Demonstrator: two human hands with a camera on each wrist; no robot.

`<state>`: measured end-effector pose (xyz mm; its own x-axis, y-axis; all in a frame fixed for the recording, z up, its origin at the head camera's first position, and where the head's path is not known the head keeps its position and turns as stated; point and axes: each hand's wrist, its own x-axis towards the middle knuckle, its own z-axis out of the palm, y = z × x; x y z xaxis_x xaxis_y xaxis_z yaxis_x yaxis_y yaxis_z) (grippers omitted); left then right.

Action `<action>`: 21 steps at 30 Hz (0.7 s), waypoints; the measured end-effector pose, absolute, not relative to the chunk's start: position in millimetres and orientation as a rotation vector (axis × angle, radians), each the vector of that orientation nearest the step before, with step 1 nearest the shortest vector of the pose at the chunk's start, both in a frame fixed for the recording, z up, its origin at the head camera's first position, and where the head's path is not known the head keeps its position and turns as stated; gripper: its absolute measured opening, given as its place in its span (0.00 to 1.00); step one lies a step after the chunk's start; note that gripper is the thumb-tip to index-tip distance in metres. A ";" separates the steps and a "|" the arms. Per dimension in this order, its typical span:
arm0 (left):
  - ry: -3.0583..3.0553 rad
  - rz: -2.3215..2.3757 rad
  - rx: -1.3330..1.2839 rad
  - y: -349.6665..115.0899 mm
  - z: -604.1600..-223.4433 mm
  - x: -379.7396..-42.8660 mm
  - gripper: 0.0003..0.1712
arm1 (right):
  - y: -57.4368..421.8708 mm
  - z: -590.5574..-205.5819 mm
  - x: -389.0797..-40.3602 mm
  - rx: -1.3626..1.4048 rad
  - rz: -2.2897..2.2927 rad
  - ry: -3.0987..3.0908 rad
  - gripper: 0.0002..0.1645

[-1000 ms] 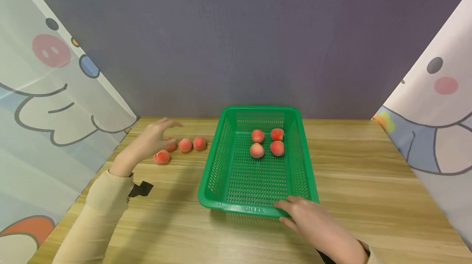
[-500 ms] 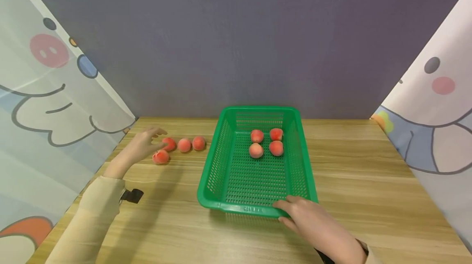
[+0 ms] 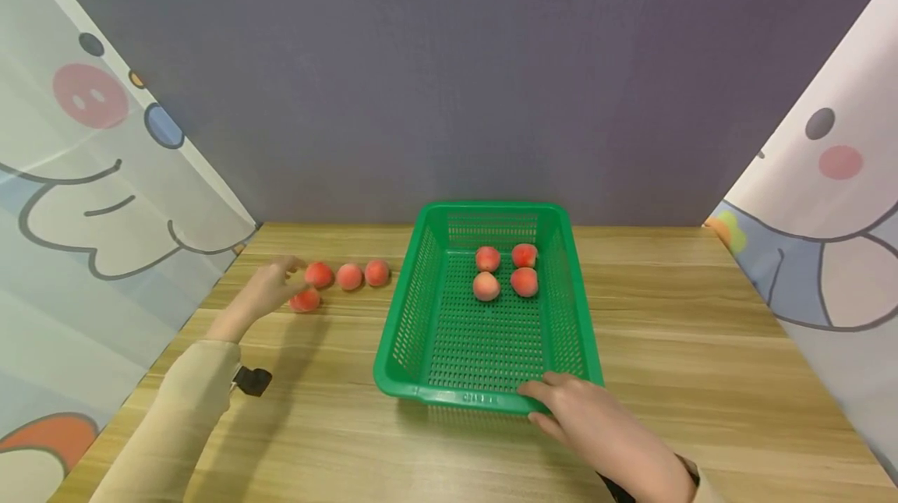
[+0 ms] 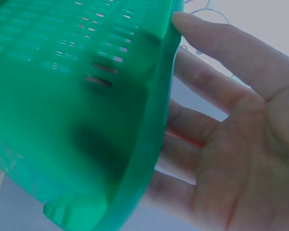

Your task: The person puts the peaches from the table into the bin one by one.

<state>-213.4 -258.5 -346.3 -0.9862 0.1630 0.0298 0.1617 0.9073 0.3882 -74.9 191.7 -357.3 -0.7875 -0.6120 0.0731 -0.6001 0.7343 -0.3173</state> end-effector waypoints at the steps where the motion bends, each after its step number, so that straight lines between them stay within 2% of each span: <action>1: 3.060 0.625 0.242 -259.3 -348.0 -213.9 0.26 | 191.6 -357.3 -74.9 -1.011 -0.513 2.889 0.16; 8: 3.048 0.599 0.141 -265.3 -359.2 -218.0 0.26 | 191.2 -357.6 -75.2 -1.013 -0.519 2.885 0.16; 21: 2.938 0.648 -0.050 -268.6 -374.3 -224.8 0.32 | 191.6 -359.3 -76.0 -1.022 -0.514 2.899 0.16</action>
